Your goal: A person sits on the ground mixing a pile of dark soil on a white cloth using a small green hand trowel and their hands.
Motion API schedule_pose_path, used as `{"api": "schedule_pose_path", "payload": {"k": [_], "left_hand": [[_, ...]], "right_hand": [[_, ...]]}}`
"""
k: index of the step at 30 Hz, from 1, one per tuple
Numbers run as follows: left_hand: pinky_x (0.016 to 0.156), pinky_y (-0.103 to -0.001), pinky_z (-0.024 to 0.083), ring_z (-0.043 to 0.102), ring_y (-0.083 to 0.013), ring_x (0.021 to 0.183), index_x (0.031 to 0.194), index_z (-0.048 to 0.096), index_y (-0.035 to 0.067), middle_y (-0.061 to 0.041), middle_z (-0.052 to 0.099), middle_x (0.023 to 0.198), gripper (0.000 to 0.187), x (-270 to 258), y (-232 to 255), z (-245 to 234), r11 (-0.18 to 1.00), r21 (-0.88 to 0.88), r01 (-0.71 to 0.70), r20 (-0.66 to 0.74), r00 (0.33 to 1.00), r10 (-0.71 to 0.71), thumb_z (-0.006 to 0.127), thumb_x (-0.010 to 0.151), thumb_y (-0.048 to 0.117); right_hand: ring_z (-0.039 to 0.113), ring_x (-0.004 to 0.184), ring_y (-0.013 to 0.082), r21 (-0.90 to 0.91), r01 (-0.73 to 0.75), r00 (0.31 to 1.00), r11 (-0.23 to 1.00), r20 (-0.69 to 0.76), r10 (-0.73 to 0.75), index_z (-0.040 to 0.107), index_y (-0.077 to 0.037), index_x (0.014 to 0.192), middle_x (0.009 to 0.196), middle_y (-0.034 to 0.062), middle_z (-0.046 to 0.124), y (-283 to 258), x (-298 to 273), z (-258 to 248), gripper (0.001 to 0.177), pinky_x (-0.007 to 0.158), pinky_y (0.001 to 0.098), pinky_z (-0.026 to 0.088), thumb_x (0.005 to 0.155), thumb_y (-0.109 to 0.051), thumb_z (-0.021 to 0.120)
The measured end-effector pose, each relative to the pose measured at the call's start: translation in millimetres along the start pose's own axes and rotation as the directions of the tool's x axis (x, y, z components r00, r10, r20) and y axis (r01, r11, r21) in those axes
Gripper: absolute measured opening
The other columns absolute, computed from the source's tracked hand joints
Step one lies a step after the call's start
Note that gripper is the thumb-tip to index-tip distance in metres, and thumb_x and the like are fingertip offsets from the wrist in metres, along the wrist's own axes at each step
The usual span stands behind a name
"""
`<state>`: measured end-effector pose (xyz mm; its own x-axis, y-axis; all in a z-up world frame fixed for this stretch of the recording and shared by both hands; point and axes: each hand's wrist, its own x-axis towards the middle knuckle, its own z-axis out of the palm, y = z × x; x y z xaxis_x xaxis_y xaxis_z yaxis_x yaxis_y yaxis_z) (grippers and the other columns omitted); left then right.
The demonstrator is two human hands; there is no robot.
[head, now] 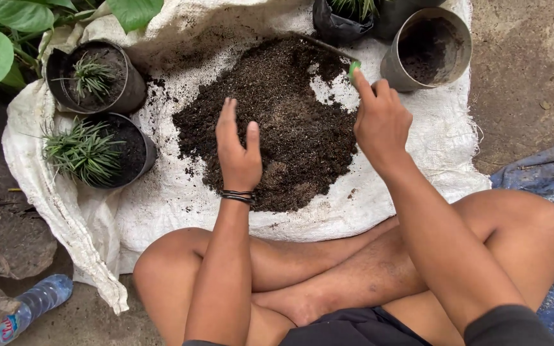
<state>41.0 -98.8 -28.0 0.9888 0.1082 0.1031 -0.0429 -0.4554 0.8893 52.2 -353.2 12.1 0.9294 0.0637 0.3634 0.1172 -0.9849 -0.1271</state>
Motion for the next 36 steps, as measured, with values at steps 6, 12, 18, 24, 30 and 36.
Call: {"api": "schedule_pose_path", "payload": {"k": [6, 12, 18, 24, 30, 36], "left_hand": [[0.122, -0.067, 0.018, 0.032, -0.0471, 0.150, 0.155, 0.039, 0.001, -0.029, 0.039, 0.158, 0.059, 3, 9, 2, 0.992, 0.116, -0.056, 0.143, 0.989, 0.039, 0.041, 0.110, 0.039], [0.121, -0.068, 0.016, 0.030, -0.0461, 0.151, 0.155, 0.038, 0.003, -0.028, 0.038, 0.159, 0.059, 3, 0, 4, 0.997, 0.080, -0.017, 0.120, 0.993, 0.007, 0.040, 0.110, 0.040], [0.121, -0.069, 0.015, 0.029, -0.0476, 0.151, 0.155, 0.039, 0.004, -0.029, 0.037, 0.160, 0.059, 0, 2, 2, 0.998, 0.063, -0.026, 0.127, 0.992, 0.018, 0.042, 0.110, 0.041], [0.120, -0.071, 0.014, 0.028, -0.0485, 0.151, 0.157, 0.037, 0.005, -0.029, 0.035, 0.161, 0.058, 1, -1, 1, 0.999, 0.040, -0.012, 0.115, 0.993, 0.008, 0.042, 0.111, 0.040], [0.120, -0.071, 0.015, 0.030, -0.0476, 0.151, 0.155, 0.040, 0.003, -0.030, 0.037, 0.159, 0.060, 0, 2, -1, 0.997, 0.070, -0.021, 0.132, 0.991, 0.012, 0.042, 0.110, 0.043], [0.119, -0.073, 0.015, 0.030, -0.0496, 0.150, 0.155, 0.039, 0.003, -0.031, 0.036, 0.158, 0.059, 0, 1, -1, 0.998, 0.061, -0.019, 0.135, 0.991, 0.011, 0.041, 0.111, 0.042]], "right_hand": [[0.055, 0.059, 0.0146, -0.026, -0.061, 0.997, 0.998, 0.044, 0.062, 0.066, -0.015, 0.138, 0.092, 0.0126, 0.067, 22, -5, 48, 0.039, 0.047, 0.0252, 0.041, 0.106, 0.000, 0.049], [0.057, 0.059, 0.0145, 0.025, -0.011, 0.993, 1.000, 0.117, 0.008, 0.064, -0.018, 0.139, 0.091, 0.0084, 0.064, 13, -13, 25, 0.037, 0.045, 0.0261, 0.043, 0.106, -0.007, 0.053], [0.054, 0.060, 0.0158, -0.005, -0.144, 0.988, 0.990, 0.061, 0.144, 0.063, -0.017, 0.141, 0.091, 0.0104, 0.063, 20, -10, 56, 0.044, 0.051, 0.0290, 0.047, 0.104, 0.003, 0.049], [0.058, 0.060, 0.0161, 0.062, -0.134, 0.979, 0.989, 0.160, 0.123, 0.061, -0.014, 0.141, 0.091, 0.0093, 0.060, 4, -12, 27, 0.042, 0.051, 0.0315, 0.050, 0.103, 0.002, 0.053], [0.063, 0.060, 0.0194, -0.004, -0.186, 0.968, 0.982, 0.168, 0.184, 0.060, -0.010, 0.141, 0.096, 0.0145, 0.064, -3, -5, 32, 0.047, 0.056, 0.0369, 0.055, 0.098, 0.008, 0.055], [0.069, 0.064, 0.0283, 0.112, -0.191, 0.958, 0.975, 0.237, 0.160, 0.058, -0.012, 0.142, 0.100, 0.0147, 0.062, 13, -16, 25, 0.049, 0.058, 0.0444, 0.058, 0.096, 0.004, 0.061]]}}
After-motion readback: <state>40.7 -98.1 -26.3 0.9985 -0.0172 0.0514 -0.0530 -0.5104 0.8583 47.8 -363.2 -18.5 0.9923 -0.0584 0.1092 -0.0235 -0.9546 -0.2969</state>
